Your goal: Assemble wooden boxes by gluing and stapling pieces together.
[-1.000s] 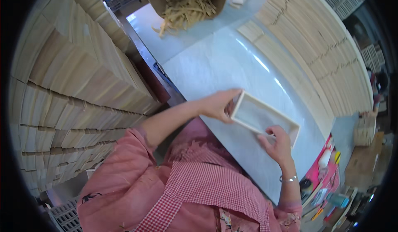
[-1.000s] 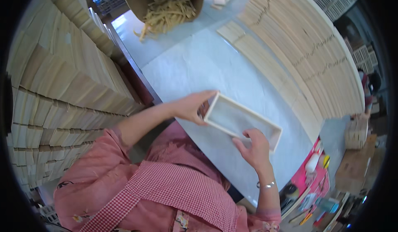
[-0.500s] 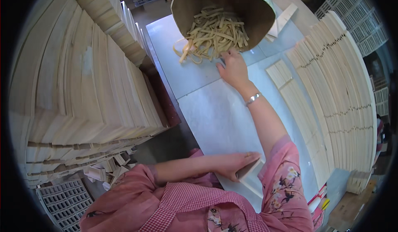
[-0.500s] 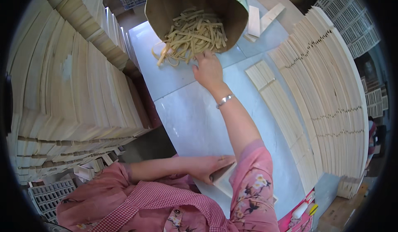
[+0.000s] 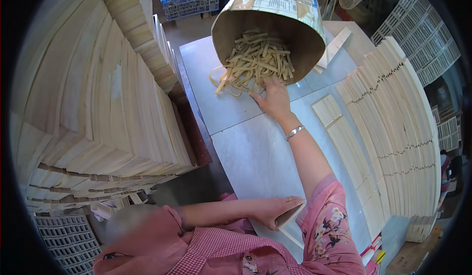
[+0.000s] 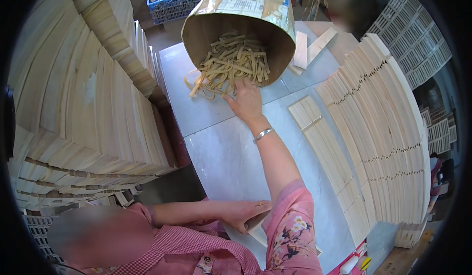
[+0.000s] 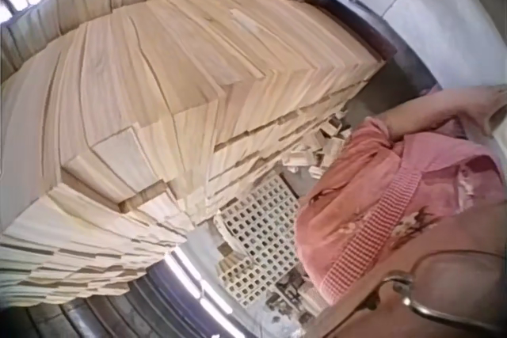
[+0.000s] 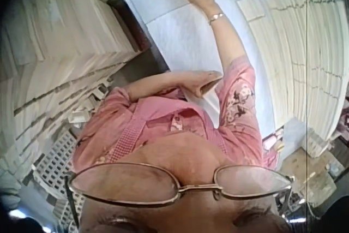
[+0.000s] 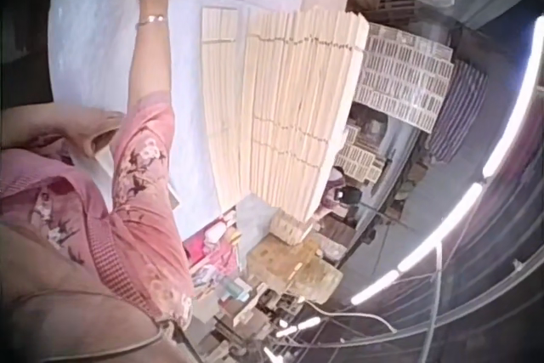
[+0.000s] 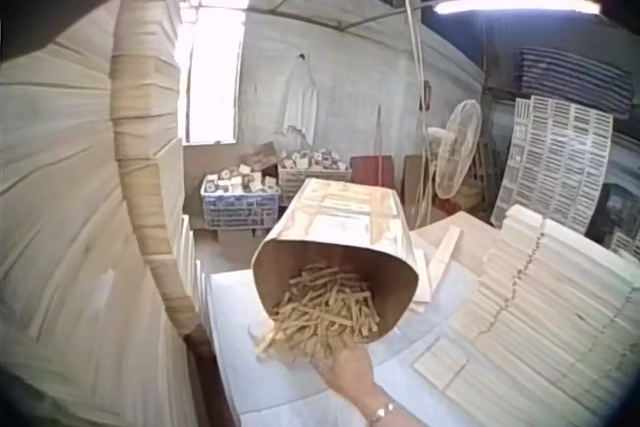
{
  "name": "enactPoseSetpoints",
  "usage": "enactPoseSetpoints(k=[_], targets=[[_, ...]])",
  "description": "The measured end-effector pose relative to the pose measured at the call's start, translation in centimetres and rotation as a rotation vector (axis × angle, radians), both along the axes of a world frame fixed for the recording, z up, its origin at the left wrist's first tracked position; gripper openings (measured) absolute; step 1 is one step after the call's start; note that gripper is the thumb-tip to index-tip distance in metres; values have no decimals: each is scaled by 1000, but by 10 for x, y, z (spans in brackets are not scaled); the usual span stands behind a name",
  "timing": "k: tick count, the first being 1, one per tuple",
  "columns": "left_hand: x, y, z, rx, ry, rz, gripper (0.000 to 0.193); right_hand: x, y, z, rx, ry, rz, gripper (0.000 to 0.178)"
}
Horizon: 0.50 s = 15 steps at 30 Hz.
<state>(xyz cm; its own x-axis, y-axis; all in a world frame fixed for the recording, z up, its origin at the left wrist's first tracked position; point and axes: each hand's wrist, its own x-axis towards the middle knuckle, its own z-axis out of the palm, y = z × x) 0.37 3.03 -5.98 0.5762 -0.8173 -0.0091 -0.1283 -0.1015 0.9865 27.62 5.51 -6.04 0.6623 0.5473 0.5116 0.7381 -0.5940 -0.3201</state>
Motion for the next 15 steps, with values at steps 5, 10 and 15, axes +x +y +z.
enactPoseSetpoints(k=[5,10,15], targets=[[0,-1,2,-10,-17,-3,113,-4,-9,0,-12,-16,12,9],[-1,1,-5,-45,-109,74,108,-48,-55,60,135,248,21,12],[-6,-3,-4,-83,-165,80,98,-92,-139,104,453,442,-118,14]])
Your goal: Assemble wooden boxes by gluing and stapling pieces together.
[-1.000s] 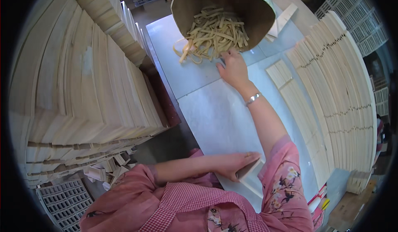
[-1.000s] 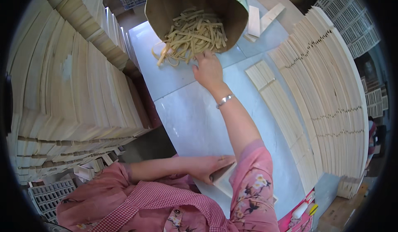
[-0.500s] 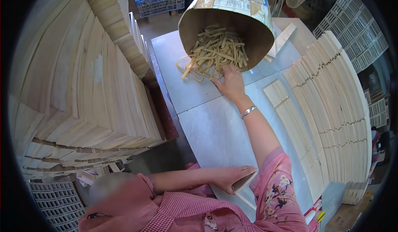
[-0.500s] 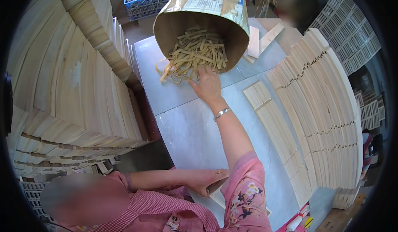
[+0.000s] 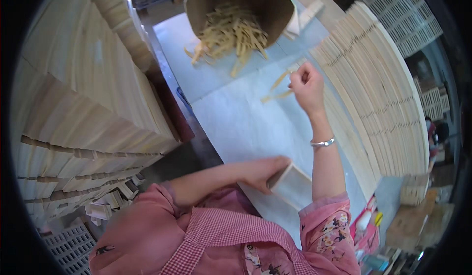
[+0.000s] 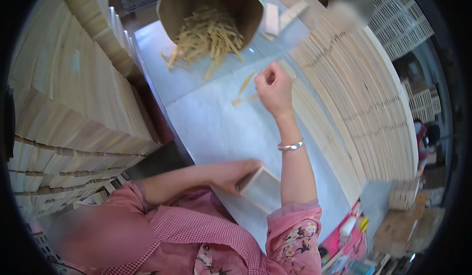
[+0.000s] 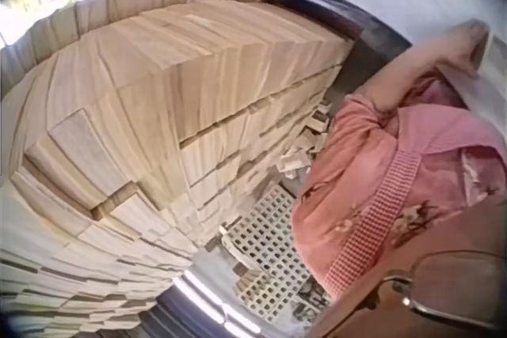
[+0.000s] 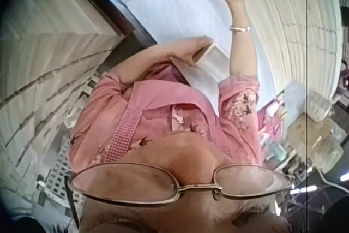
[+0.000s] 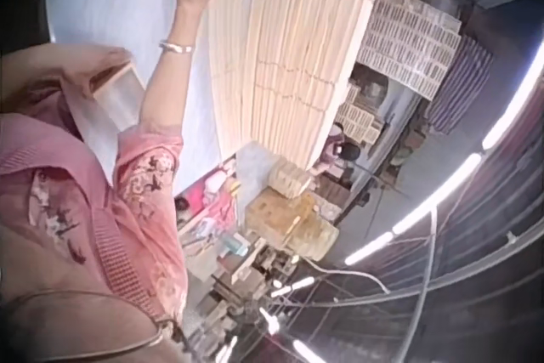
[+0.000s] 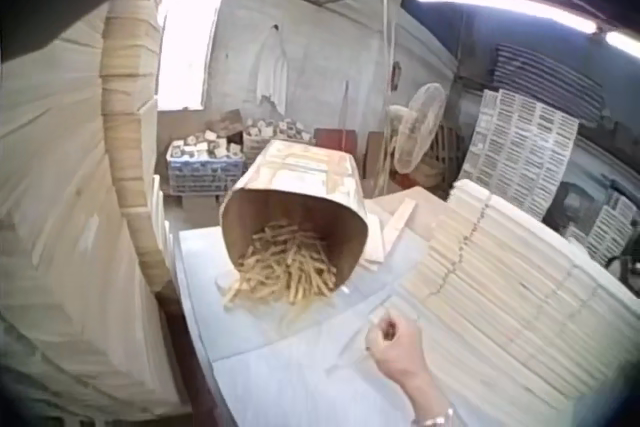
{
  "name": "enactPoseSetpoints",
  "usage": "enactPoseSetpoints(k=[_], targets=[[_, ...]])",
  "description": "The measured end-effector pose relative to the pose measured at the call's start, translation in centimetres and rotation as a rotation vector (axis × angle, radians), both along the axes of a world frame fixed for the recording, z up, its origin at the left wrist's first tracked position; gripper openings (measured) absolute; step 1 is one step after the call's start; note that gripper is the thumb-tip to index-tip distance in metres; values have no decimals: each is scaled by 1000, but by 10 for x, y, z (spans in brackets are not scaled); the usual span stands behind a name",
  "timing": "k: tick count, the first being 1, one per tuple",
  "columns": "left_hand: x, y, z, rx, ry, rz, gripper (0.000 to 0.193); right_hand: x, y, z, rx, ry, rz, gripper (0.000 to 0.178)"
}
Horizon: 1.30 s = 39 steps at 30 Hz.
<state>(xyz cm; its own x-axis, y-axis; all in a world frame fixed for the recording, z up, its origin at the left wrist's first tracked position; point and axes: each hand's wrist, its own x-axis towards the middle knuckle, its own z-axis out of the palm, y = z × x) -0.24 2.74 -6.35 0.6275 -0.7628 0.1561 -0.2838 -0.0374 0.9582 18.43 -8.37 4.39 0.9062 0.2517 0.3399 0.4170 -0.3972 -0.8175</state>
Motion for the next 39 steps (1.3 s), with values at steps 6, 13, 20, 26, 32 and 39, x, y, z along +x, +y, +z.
enactPoseSetpoints(k=[6,13,20,26,32,39], targets=[[-1,-4,1,72,-191,42,96,-58,-86,7,-295,203,-121,11],[-16,0,19,207,-25,107,108,-163,-119,-6,-447,300,-42,10],[-17,-3,20,291,-111,74,112,-213,-98,-9,-389,348,93,11],[-13,0,7,336,-464,142,109,-263,-100,11,-810,268,-114,11],[-15,-6,3,303,-503,173,107,-335,-62,-6,-608,140,-2,19],[-9,-11,7,289,-518,112,107,-377,-109,-39,-640,71,-232,20]])
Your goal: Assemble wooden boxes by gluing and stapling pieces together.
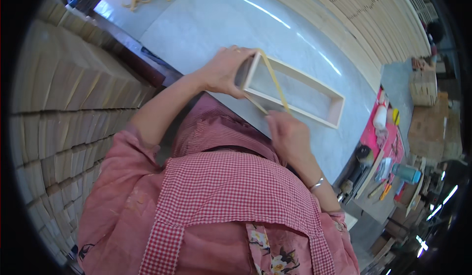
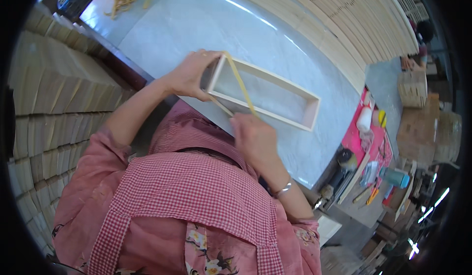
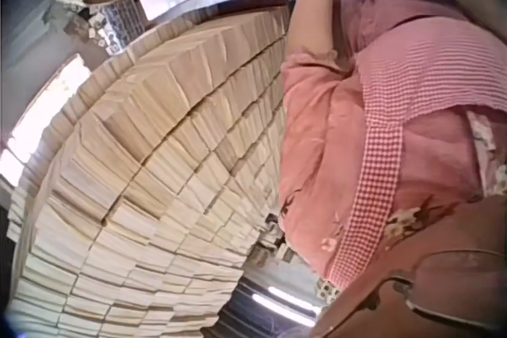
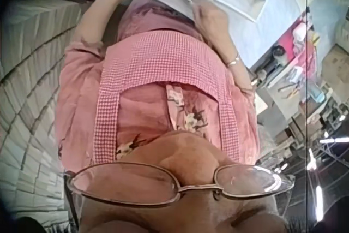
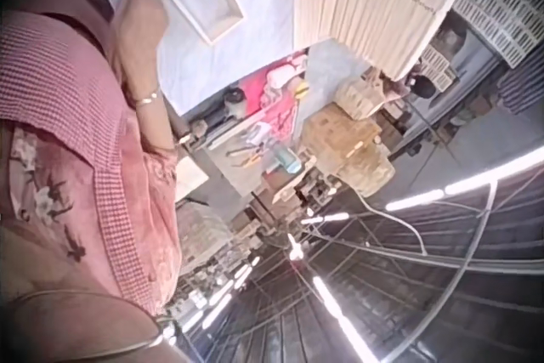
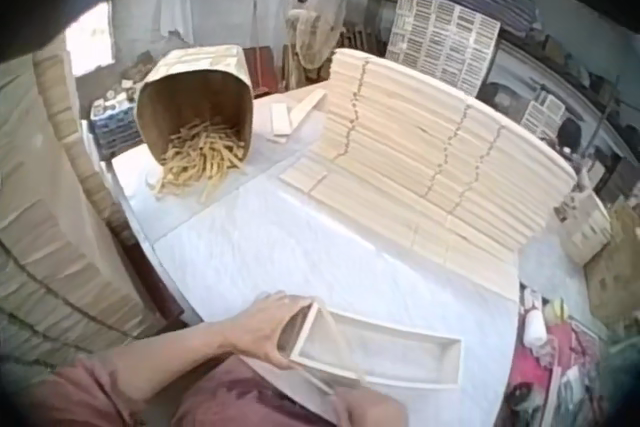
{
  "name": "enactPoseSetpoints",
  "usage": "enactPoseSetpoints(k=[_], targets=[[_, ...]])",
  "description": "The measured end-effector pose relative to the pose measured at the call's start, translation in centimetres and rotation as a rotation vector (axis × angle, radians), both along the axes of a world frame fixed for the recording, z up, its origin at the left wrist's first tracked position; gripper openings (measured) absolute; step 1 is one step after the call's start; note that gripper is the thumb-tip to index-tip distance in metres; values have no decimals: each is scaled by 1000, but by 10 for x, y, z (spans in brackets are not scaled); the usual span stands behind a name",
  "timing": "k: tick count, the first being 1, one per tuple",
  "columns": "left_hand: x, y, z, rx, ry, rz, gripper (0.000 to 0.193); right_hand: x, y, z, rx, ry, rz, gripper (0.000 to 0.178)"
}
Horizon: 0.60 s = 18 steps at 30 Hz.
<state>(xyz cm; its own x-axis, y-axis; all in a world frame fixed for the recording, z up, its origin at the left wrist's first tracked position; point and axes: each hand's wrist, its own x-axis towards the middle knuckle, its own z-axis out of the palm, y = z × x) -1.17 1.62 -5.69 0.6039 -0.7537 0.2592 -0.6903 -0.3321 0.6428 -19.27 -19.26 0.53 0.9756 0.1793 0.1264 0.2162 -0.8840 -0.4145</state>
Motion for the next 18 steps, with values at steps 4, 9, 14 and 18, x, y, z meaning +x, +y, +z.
enactPoseSetpoints(k=[4,9,14,18], targets=[[-3,7,12,57,69,77,100,-50,-95,-4,-9,-96,-353,12],[-6,7,13,105,136,64,104,-64,-166,0,23,-51,-547,47],[-2,2,18,157,181,53,104,-6,-183,-5,124,41,-499,45],[-6,8,16,154,166,70,103,3,-200,-25,291,189,-314,41]])
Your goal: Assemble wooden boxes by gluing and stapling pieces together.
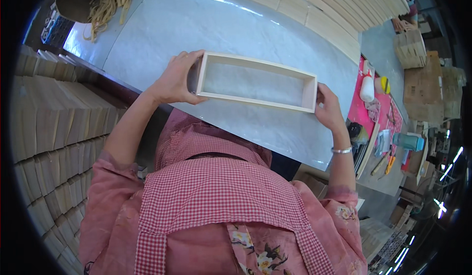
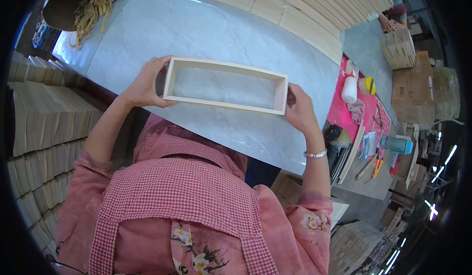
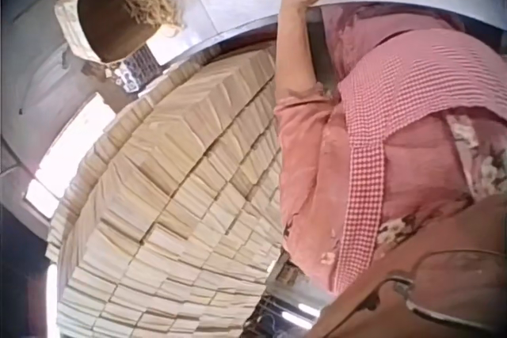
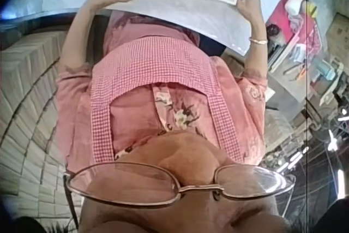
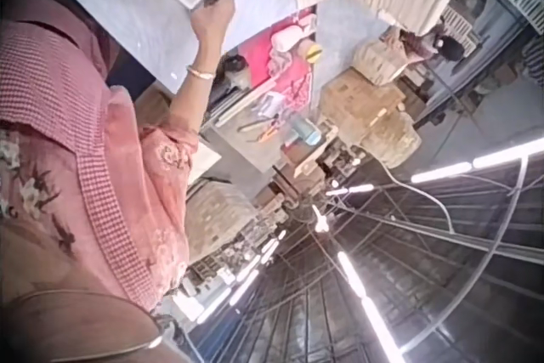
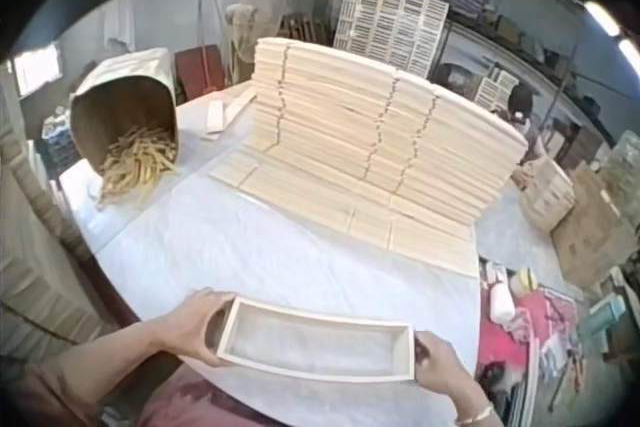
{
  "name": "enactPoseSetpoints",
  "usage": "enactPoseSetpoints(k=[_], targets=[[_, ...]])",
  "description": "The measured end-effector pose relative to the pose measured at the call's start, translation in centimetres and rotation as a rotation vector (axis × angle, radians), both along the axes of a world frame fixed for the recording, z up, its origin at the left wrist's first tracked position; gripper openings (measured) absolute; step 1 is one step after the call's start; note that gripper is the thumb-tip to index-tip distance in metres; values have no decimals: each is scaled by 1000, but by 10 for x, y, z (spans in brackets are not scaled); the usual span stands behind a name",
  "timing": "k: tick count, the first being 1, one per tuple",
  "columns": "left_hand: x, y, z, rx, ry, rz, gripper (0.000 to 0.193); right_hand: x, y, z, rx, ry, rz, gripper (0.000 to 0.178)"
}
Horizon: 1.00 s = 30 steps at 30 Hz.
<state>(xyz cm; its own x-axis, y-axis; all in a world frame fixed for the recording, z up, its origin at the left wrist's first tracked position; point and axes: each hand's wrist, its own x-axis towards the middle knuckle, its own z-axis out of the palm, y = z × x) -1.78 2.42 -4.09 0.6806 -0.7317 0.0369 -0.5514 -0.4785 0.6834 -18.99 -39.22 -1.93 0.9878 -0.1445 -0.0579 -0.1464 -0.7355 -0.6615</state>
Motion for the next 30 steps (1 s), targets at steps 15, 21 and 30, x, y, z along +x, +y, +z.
enactPoseSetpoints(k=[15,21,30], targets=[[12,27,12,193,-759,-152,81,53,147,5,-541,-346,66,49],[-40,43,-12,-18,-304,108,47,54,152,0,-534,-440,38,46],[-33,3,21,-351,847,466,19,59,237,6,-330,-569,117,36]])
